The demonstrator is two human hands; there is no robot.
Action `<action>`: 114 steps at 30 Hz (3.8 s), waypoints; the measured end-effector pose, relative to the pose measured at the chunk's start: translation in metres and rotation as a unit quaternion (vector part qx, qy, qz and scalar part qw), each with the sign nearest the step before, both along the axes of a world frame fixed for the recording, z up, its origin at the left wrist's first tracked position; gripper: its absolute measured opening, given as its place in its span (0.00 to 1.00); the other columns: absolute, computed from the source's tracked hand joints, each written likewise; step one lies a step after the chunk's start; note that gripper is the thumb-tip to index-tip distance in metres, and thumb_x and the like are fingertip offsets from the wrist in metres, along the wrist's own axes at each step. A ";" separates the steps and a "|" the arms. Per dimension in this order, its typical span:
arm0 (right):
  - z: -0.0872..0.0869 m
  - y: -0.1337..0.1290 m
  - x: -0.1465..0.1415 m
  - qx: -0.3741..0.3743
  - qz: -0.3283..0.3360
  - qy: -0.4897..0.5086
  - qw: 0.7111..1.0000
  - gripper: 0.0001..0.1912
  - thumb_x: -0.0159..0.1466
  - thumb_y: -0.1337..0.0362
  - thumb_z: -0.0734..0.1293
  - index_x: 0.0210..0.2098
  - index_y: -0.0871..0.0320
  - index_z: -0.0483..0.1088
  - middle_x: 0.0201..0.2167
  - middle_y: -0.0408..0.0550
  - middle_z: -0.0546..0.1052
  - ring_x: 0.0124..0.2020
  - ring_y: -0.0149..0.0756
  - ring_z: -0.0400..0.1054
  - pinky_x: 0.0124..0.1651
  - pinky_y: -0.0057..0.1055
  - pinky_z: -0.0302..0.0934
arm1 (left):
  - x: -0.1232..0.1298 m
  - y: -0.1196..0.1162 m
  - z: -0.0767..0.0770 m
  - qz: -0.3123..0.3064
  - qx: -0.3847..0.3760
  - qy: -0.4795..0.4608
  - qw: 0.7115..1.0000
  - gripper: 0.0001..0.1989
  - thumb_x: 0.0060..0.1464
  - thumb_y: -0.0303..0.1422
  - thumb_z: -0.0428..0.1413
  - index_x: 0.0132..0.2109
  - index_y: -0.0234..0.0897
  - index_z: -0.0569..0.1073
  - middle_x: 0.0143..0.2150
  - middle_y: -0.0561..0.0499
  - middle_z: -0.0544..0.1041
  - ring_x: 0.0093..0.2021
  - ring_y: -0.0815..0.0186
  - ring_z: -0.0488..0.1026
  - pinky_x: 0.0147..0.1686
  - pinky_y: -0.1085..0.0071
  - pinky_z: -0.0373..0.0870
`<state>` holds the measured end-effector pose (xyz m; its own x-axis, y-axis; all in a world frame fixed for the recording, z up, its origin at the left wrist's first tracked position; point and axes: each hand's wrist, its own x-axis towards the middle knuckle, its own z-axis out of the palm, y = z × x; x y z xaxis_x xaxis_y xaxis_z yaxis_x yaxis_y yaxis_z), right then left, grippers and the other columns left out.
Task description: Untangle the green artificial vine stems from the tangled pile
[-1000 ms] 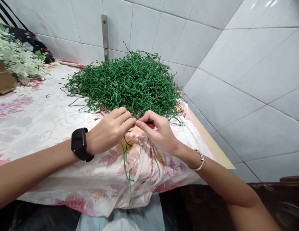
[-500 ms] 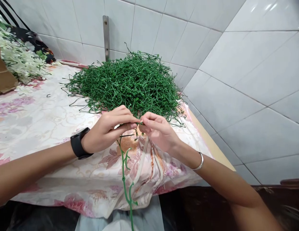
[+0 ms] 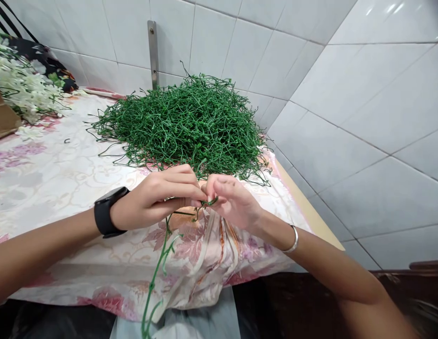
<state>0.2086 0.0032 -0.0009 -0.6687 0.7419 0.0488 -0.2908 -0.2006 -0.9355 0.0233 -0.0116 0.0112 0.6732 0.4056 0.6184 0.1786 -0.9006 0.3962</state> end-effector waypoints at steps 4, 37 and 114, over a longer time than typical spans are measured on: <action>-0.003 0.000 0.002 0.011 0.045 -0.007 0.999 0.11 0.44 0.64 0.73 0.21 0.62 0.67 0.20 0.39 0.68 0.23 0.24 0.61 0.27 0.23 0.52 | 0.000 0.000 0.002 -0.044 -0.067 -0.010 0.997 0.09 0.54 0.24 0.48 0.38 0.36 0.72 0.30 0.48 0.72 0.32 0.67 0.63 0.35 0.67 0.63; 0.041 0.008 0.024 0.236 -0.151 0.032 0.960 0.24 0.55 0.51 0.62 0.13 0.57 0.51 0.11 0.35 0.43 0.16 0.24 0.45 0.24 0.27 0.50 | -0.014 0.010 0.005 -0.013 -0.231 -0.188 0.955 0.05 0.50 0.28 0.54 0.29 0.39 0.74 0.24 0.52 0.72 0.30 0.67 0.67 0.32 0.68 0.64; 0.002 0.033 0.002 0.774 -0.119 -0.320 0.534 0.09 0.63 0.70 0.52 0.32 0.63 0.62 0.34 0.55 0.68 0.44 0.39 0.59 0.42 0.38 0.60 | 0.006 0.024 -0.022 0.265 0.223 0.170 0.923 0.09 0.58 0.28 0.42 0.36 0.30 0.65 0.30 0.47 0.66 0.31 0.64 0.59 0.30 0.68 0.59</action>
<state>0.2102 0.0362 0.0013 -0.8117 0.2120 0.5442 0.3427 0.9274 0.1498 0.0294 0.0126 -0.0109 0.6391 0.4899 0.5929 0.6866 -0.7108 -0.1529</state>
